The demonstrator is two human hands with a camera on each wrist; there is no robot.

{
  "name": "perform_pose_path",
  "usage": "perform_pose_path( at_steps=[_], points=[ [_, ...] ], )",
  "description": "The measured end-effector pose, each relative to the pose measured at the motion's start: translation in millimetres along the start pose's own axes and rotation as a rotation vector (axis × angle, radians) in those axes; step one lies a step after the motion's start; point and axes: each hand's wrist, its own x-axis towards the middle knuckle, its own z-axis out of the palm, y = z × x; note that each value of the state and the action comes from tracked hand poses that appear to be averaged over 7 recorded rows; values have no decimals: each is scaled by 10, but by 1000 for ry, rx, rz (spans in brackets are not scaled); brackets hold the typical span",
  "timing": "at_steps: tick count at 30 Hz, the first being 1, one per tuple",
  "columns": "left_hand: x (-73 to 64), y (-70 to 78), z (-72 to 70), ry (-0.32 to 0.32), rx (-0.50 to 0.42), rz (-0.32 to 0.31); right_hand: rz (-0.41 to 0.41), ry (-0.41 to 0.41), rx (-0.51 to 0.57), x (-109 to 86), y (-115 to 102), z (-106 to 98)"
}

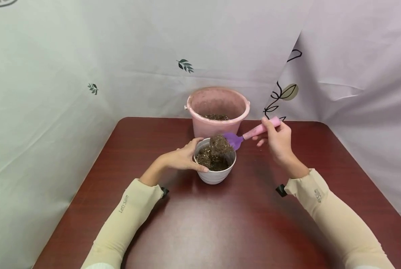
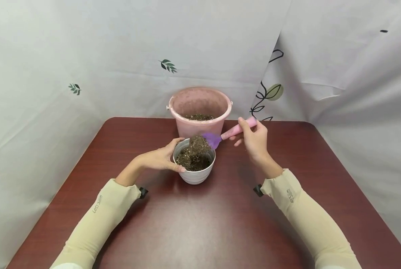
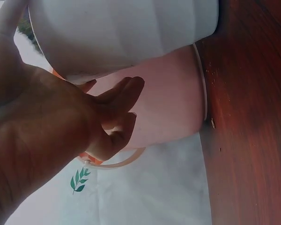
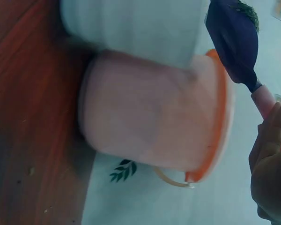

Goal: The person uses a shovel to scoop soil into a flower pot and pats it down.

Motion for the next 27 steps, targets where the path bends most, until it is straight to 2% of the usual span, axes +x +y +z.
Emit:
perform_pose_path(
  at_steps=[7,12,17,24,27],
  points=[
    [2,-4,2,-3,2,-14,-165,-55,-140,2,66,-41],
    [2,-10,0,-6,-5,-15,-283,-71,-301,-100,-128,85],
    [-8,-9,6,-11,-15,-14,-387,-114,-452,-164,-165,121],
    [3,-23,21,-18,-36,-1,-568,-258,-518,-117,-163,59],
    [9,-30,13,-14,-36,2,-612,-298,-481,-85,-170,17]
  ],
)
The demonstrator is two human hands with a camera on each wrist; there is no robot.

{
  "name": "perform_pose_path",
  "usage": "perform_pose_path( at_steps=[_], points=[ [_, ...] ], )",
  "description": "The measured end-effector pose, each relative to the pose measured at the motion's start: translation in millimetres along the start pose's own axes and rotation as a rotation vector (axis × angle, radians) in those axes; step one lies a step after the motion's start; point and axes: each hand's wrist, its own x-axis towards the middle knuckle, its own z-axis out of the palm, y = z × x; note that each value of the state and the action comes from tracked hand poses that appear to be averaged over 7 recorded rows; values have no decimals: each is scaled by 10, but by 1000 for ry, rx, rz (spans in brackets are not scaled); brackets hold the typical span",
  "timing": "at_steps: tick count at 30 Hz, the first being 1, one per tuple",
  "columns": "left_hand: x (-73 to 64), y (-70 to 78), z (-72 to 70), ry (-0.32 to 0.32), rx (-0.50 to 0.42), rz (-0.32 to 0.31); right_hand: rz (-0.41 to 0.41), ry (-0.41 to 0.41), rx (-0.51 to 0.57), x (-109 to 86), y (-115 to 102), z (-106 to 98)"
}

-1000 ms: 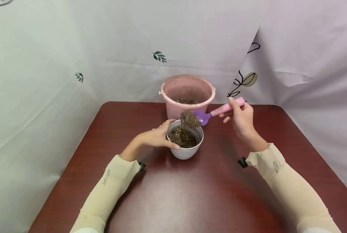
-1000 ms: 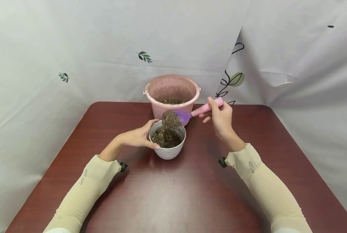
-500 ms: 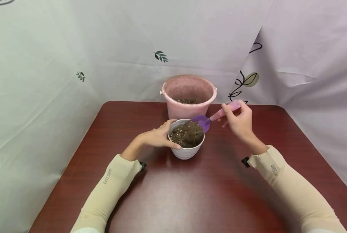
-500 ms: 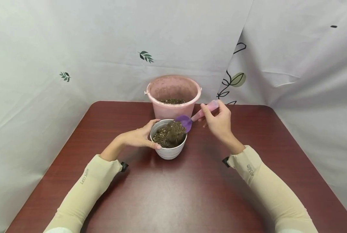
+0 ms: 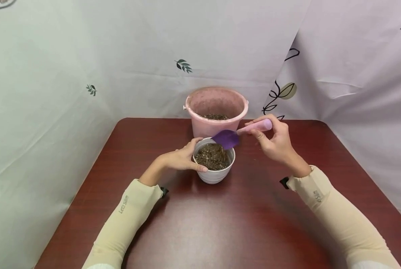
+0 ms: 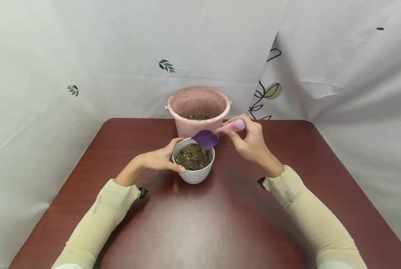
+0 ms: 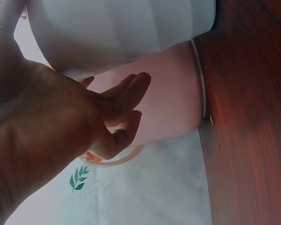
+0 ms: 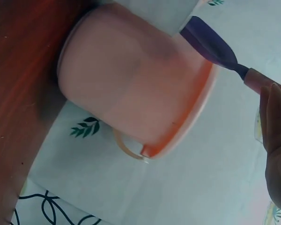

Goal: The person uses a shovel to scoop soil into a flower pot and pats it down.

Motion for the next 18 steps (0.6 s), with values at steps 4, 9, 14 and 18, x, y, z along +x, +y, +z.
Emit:
perform_pose_path(
  at_steps=[4,9,14,18],
  points=[
    [4,-13,1,-4,-12,0,-5,13,124,16,-33,-12],
    [-3,-13,-6,-25,-40,9,-27,-46,97,-29,-5,95],
    [9,-21,-5,-21,-32,-1,-18,-91,21,-23,7,140],
    [14,-17,0,-13,-14,-1,52,-35,106,28,-23,87]
  ],
)
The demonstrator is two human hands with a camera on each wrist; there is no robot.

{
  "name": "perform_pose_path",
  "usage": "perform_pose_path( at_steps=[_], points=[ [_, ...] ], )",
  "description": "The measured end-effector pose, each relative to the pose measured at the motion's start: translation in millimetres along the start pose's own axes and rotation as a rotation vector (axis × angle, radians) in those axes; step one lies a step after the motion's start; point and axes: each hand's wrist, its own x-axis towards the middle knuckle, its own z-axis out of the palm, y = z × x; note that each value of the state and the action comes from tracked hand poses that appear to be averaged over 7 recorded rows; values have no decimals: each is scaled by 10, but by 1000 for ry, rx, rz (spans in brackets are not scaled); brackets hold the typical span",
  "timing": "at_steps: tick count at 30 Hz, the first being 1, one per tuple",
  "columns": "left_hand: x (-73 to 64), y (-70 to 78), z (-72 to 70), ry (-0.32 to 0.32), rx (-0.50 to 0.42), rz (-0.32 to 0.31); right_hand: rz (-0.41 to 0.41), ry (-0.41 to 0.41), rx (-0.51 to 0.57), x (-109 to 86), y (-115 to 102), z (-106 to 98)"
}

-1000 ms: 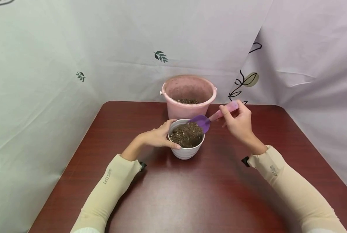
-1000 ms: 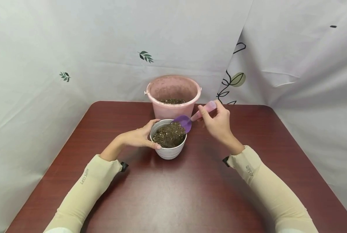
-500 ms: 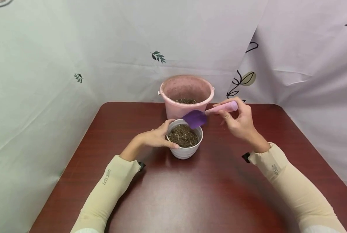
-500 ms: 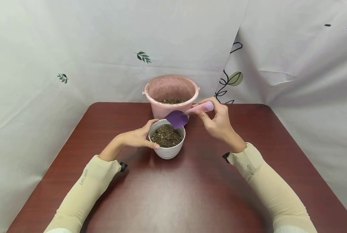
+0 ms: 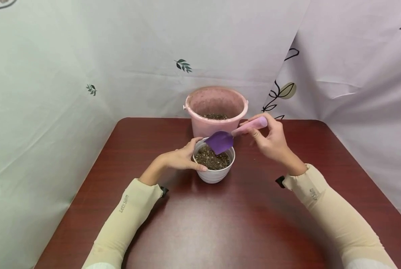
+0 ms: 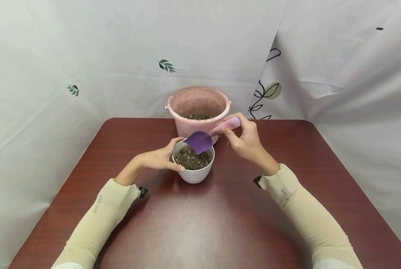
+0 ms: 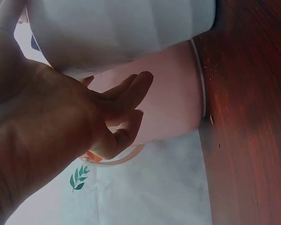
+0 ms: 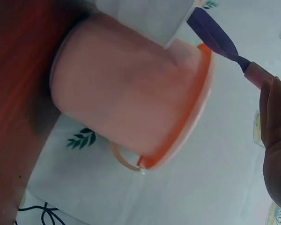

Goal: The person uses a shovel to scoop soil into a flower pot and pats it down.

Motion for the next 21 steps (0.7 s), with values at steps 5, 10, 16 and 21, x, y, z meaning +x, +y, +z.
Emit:
perform_pose_path(
  at_steps=[5,10,16,21],
  points=[
    [-30,-32,-52,18,-15,28,0,77,78,72,-5,-56],
    [-63,-70,-163,165,-169,50,7,162,257,250,14,-125],
    [80,-25,-267,478,-272,-18,131,251,396,555,76,-228],
    [276,4,-289,616,-375,-21,339,353,481,763,224,-190]
  ],
)
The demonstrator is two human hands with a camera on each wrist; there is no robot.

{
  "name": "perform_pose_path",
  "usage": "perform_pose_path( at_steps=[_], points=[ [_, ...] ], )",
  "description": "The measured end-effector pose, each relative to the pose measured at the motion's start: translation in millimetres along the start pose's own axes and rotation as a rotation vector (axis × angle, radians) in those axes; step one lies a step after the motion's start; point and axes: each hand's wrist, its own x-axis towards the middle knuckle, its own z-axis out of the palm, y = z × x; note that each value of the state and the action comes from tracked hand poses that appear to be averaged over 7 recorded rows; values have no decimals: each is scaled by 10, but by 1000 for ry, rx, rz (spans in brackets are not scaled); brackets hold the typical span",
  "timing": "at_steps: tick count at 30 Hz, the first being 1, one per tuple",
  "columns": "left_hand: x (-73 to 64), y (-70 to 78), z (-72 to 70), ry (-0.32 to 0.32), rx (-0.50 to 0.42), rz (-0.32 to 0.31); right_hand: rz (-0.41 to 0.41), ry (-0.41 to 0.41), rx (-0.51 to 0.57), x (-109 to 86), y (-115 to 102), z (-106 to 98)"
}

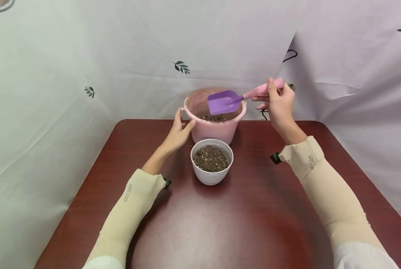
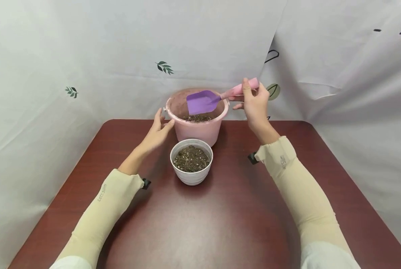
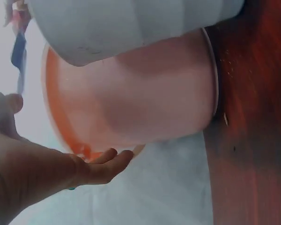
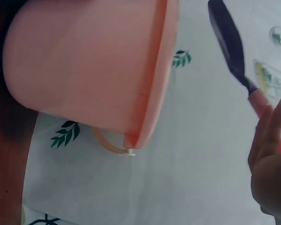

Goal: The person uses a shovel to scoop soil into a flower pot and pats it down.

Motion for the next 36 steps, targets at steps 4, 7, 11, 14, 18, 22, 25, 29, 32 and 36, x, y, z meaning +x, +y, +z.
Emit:
perform_pose_path(
  at_steps=[4,7,11,14,18,22,25,29,32,36],
  points=[
    [50,-56,77,82,-78,-50,122,36,-77,107,217,111],
    [37,-104,121,122,-157,-75,141,44,-233,136,385,223],
    [38,-131,154,121,-223,-51,133,47,-444,164,529,354],
    [48,-124,158,113,-231,-31,168,25,-486,195,609,417],
    [60,-132,179,95,-240,7,205,-22,-566,250,701,469],
    [72,-151,200,89,-245,35,229,-120,-860,307,724,507],
    [69,-145,201,94,-248,33,233,-245,-1030,336,714,534],
    [68,-127,207,95,-248,30,204,-355,-1094,344,720,545],
    [67,-123,215,90,-249,27,169,-364,-1104,332,735,538],
    [67,-130,216,83,-256,24,144,-365,-1065,318,750,524]
  ],
)
